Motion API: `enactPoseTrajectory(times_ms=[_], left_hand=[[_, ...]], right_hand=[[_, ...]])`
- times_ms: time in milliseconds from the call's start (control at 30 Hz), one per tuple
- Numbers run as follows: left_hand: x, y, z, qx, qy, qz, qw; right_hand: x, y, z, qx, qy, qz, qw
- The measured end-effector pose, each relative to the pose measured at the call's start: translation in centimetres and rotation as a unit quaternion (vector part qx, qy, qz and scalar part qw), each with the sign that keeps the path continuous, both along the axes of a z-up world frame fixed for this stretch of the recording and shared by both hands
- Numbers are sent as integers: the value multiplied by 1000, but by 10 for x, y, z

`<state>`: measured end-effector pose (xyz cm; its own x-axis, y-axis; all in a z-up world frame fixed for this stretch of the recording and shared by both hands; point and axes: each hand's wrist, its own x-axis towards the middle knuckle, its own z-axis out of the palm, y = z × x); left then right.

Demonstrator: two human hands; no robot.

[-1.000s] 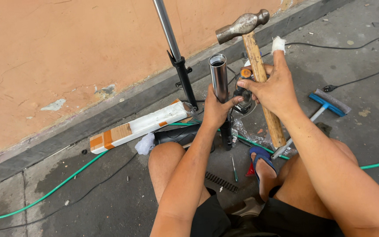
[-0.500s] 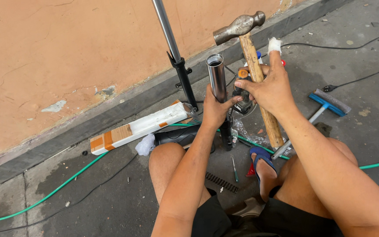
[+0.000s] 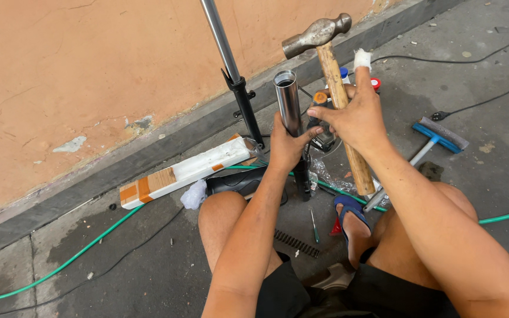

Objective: The person unpacks a small metal ring and places it onto a vertical metal pole. They then use a hammer to tap the ring into place on the pole. The person continues to adjust and secure the ring on the pole.

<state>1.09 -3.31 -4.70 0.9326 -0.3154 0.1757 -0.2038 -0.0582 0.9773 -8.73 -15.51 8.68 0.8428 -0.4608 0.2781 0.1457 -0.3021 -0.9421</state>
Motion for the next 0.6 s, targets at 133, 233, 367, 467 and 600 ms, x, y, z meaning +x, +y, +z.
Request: enactPoseTrajectory(times_ms=[133, 233, 367, 467, 600], left_hand=[[-9, 3, 30, -10, -6, -3, 1000], [-9, 5, 36, -29, -15, 3, 999], [-11, 8, 42, -22, -26, 3, 999], [-8, 4, 37, -11, -31, 6, 999], [-8, 2, 32, -9, -12, 9, 1000]], right_hand=[[6, 2, 2, 4, -17, 3, 1000], [13, -3, -8, 7, -15, -4, 1000], [19, -8, -18, 3, -18, -2, 1000], [10, 3, -6, 9, -18, -6, 1000], [5, -1, -6, 6, -24, -12, 1000]])
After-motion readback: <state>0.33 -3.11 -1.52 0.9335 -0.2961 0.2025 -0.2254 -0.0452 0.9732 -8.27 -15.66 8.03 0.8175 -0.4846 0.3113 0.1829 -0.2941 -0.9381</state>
